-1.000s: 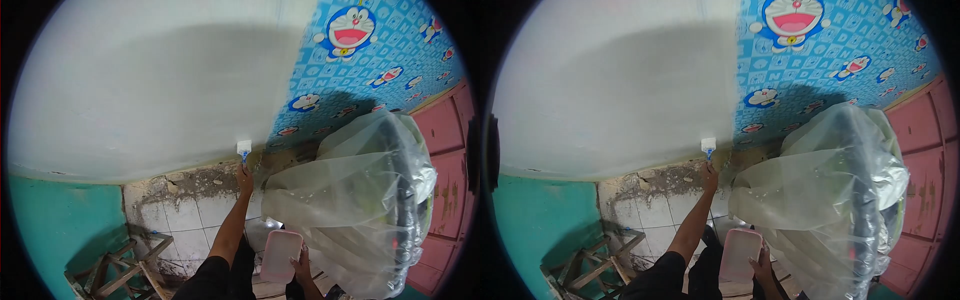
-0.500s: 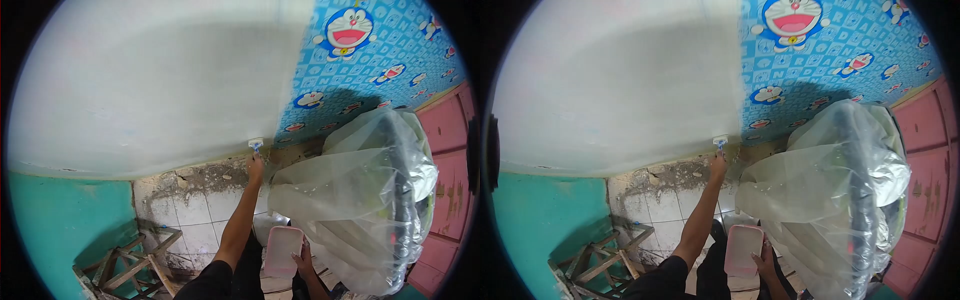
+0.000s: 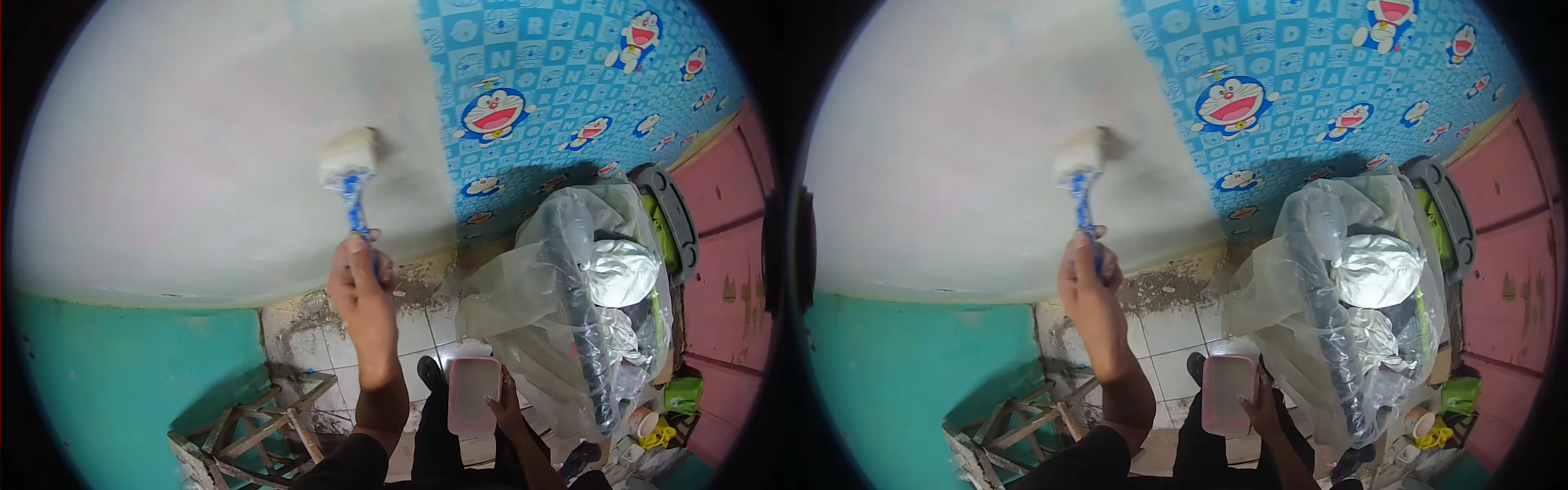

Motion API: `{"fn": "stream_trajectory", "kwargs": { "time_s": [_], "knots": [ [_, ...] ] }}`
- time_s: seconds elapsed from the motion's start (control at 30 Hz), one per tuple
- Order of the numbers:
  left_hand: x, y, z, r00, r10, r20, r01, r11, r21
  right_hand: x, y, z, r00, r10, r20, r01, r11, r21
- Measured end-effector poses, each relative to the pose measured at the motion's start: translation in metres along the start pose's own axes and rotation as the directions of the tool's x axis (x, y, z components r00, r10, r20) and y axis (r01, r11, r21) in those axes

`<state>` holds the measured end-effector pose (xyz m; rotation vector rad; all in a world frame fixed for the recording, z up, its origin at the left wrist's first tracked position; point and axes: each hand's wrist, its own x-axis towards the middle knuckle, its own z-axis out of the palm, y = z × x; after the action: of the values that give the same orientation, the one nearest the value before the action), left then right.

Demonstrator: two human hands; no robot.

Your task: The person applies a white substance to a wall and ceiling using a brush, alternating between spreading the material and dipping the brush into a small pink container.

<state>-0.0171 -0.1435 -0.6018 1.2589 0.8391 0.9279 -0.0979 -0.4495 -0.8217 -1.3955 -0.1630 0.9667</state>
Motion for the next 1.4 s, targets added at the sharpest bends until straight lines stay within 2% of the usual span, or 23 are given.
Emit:
{"fn": "stream_trajectory", "kwargs": {
  "time_s": [0.07,0.1,0.2,0.33,0.5,0.57,0.67,0.77,0.87,0.97,1.07,1.17,1.27,1.4],
  "knots": [
    [0.0,0.005,0.002,0.992,0.116,-0.048,-0.117,0.993,-0.021,0.003,0.022,-0.011,0.999,-0.045,0.003,0.045,0.997,-0.059],
    [0.002,-0.001,0.001,0.986,0.167,-0.022,-0.167,0.986,-0.027,0.001,0.032,-0.016,0.998,-0.059,0.009,0.059,0.994,-0.091],
    [0.023,-0.057,0.004,0.984,0.172,-0.041,-0.174,0.984,-0.032,0.002,0.03,-0.016,0.999,-0.048,0.011,0.048,0.998,-0.04],
    [0.045,-0.172,-0.002,0.994,0.105,0.0,-0.105,0.993,0.046,0.002,0.039,-0.02,1.0,-0.016,0.007,0.016,0.999,-0.033],
    [0.045,-0.321,-0.023,0.992,0.114,0.046,-0.122,0.952,0.279,-0.001,0.066,-0.033,1.0,0.008,0.021,-0.005,0.989,-0.146],
    [0.042,-0.373,-0.032,0.988,0.131,0.085,-0.153,0.913,0.378,-0.001,0.071,-0.036,0.999,0.032,0.016,-0.031,0.995,-0.099],
    [0.034,-0.408,-0.036,0.993,0.072,0.091,-0.109,0.848,0.519,0.003,0.069,-0.036,0.998,0.053,0.023,-0.053,0.998,-0.026],
    [0.03,-0.451,-0.04,0.996,-0.031,0.082,-0.017,0.851,0.525,0.009,0.068,-0.033,0.999,0.049,0.019,-0.049,0.999,0.02],
    [0.032,-0.503,-0.051,0.994,-0.02,0.107,-0.049,0.795,0.604,0.011,0.073,-0.034,0.999,0.051,-0.009,-0.051,0.998,0.026],
    [0.032,-0.519,-0.053,0.991,-0.042,0.123,-0.057,0.71,0.702,0.016,0.077,-0.031,0.999,0.032,-0.023,-0.031,0.999,0.039],
    [0.034,-0.568,-0.062,0.984,-0.161,0.082,0.057,0.708,0.704,0.019,0.081,-0.026,0.998,0.035,-0.046,-0.033,0.998,0.055],
    [0.034,-0.631,-0.082,0.955,-0.279,0.105,0.145,0.744,0.652,0.021,0.091,-0.026,0.998,0.029,-0.056,-0.026,0.999,0.047],
    [0.034,-0.635,-0.085,0.79,-0.612,0.051,0.539,0.731,0.418,0.018,0.098,-0.027,0.997,0.036,-0.063,-0.032,0.998,0.059],
    [0.047,-0.596,-0.073,0.768,-0.631,0.109,0.568,0.75,0.339,0.016,0.095,-0.027,0.997,0.021,-0.07,-0.018,0.999,0.043]
  ]
}}
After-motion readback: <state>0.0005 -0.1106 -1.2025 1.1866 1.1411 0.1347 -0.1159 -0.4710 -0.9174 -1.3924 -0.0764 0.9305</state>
